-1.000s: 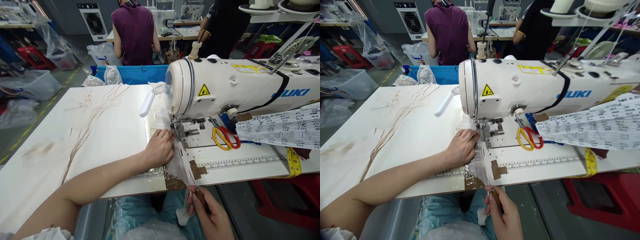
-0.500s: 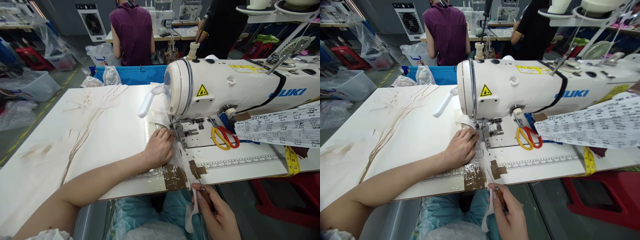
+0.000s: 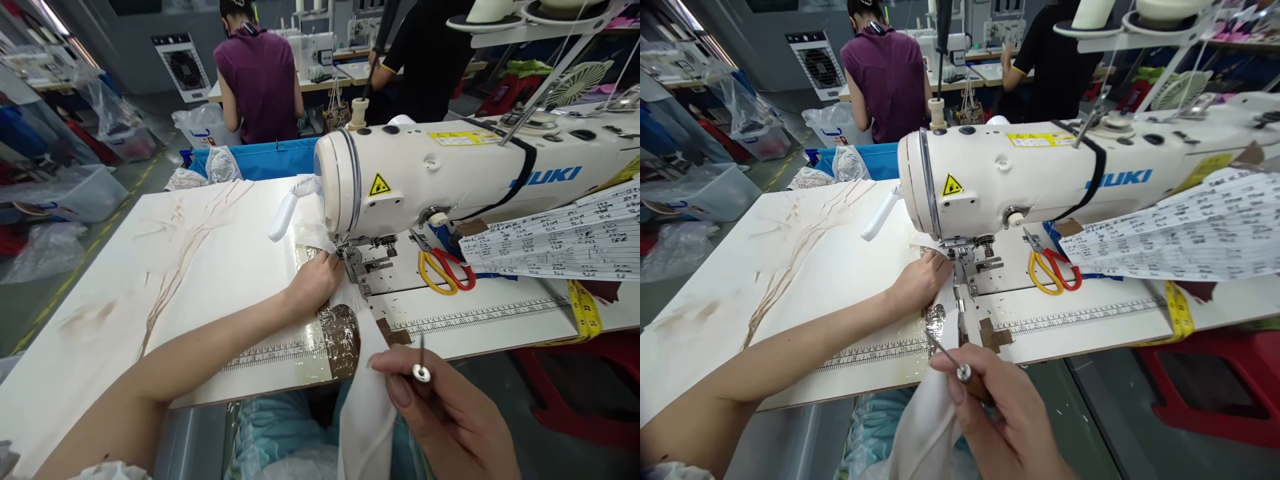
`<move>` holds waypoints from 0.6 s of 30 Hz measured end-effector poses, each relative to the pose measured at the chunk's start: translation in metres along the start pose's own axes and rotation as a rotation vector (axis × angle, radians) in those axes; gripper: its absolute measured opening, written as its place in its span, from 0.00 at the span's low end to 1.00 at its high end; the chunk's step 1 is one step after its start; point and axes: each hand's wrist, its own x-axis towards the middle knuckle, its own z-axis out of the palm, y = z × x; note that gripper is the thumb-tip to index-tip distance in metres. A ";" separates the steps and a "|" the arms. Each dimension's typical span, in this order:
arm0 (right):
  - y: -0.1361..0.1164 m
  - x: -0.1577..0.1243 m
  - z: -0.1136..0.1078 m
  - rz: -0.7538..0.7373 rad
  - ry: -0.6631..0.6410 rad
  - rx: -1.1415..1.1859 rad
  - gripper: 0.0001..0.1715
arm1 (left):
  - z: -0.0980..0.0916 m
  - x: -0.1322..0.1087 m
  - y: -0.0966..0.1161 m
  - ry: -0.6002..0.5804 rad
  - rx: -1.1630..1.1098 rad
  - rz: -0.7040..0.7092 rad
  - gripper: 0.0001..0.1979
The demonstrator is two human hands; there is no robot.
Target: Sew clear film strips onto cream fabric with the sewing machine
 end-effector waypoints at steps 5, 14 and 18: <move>0.009 0.006 0.008 -0.093 -0.145 -0.021 0.14 | -0.001 0.005 -0.009 0.051 -0.082 -0.054 0.11; 0.066 0.042 0.022 -0.187 0.075 -0.625 0.24 | 0.015 0.000 -0.031 0.262 -0.514 -0.033 0.08; 0.071 0.052 0.037 -0.334 0.124 -0.712 0.22 | 0.015 0.000 -0.033 0.288 -0.619 -0.035 0.09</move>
